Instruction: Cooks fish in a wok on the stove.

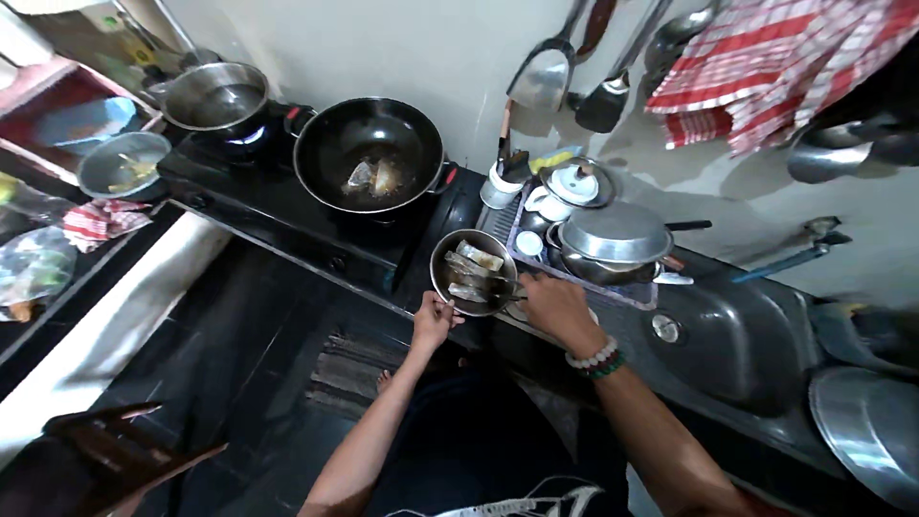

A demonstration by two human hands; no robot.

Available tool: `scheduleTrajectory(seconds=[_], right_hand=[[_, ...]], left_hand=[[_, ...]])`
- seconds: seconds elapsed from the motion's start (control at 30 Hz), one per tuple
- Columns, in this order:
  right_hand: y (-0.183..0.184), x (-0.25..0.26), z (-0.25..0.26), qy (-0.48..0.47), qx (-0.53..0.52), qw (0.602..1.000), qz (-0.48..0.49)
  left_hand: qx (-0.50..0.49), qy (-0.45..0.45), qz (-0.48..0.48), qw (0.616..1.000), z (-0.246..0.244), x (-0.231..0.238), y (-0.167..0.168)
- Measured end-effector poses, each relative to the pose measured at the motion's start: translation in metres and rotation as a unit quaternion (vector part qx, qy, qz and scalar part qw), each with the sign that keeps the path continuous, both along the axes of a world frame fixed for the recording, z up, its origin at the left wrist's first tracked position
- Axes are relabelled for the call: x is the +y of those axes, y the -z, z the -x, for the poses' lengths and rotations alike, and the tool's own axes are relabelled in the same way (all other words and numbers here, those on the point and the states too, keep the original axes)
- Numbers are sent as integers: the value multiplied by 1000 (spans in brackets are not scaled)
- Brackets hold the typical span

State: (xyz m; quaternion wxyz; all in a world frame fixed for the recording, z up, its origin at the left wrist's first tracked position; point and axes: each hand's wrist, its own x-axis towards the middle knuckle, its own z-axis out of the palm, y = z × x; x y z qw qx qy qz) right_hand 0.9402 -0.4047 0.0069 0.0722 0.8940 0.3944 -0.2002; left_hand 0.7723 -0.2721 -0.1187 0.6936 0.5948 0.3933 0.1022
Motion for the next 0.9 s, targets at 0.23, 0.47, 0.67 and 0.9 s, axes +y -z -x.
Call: scheduleTrajectory(seconds=[0.23, 0.47, 0.67, 0.9], right_hand=[[5, 2, -3, 14, 13, 1000, -6], [-8, -28, -38, 17, 90, 995, -27], [-69, -29, -62, -55, 127, 986, -96], [-138, 64, -61, -159, 45, 960, -226]], left_hand=[[12, 23, 11, 1000, 2, 5, -5], [36, 79, 32, 996, 45, 16, -17], [28, 17, 37, 999, 107, 17, -23], [20, -89, 54, 994, 171, 4, -23]])
